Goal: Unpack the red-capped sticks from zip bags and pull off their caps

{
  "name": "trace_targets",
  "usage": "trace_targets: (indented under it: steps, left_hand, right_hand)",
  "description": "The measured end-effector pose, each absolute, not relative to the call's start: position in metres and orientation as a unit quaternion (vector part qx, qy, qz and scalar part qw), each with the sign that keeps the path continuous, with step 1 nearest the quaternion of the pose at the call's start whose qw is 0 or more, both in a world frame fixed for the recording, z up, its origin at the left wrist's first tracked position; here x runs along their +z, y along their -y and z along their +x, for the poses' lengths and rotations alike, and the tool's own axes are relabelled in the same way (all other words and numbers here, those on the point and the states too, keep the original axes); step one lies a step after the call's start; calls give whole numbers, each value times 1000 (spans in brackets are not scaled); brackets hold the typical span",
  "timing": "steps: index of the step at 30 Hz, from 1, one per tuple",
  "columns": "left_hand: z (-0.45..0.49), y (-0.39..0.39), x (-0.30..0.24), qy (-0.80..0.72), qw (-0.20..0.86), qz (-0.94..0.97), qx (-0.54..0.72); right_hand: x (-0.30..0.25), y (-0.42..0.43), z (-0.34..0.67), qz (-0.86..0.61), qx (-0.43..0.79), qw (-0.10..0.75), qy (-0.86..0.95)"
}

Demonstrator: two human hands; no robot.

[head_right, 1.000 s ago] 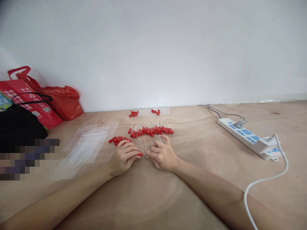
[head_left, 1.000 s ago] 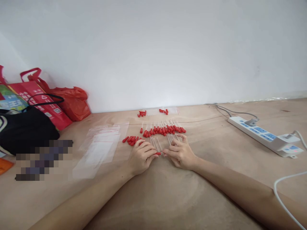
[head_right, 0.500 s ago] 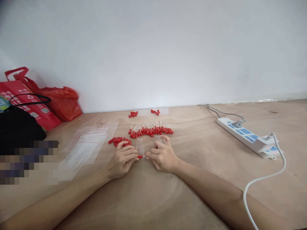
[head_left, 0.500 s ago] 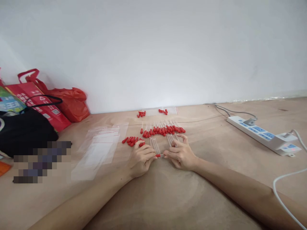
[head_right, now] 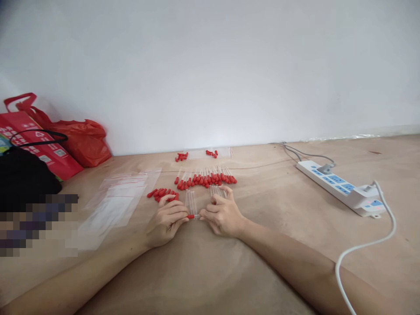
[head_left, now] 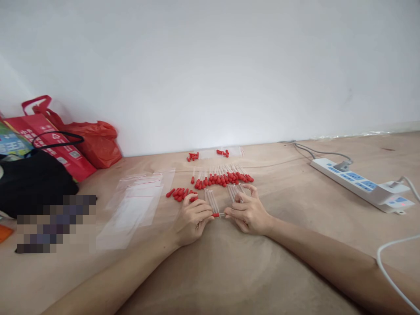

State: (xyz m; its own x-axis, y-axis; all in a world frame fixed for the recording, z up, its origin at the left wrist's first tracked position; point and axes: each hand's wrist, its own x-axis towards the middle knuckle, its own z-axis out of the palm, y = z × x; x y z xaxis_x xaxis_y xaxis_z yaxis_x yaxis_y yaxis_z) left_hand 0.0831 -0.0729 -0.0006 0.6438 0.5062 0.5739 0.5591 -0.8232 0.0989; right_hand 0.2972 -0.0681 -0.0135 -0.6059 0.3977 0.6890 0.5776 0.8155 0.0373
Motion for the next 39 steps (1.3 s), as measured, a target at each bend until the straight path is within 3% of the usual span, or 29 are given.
trace_targets:
  steps: [26, 32, 39]
  left_hand:
    - [79, 74, 0, 257, 64, -904, -336]
    - [63, 73, -3, 295, 50, -881, -367]
    - [56, 62, 2, 420, 93, -804, -410]
  right_hand:
    - [-18, 66, 301, -240, -139, 401, 873]
    - [-18, 64, 308, -317, -132, 431, 835]
    - [-20, 60, 300, -405, -128, 373, 825]
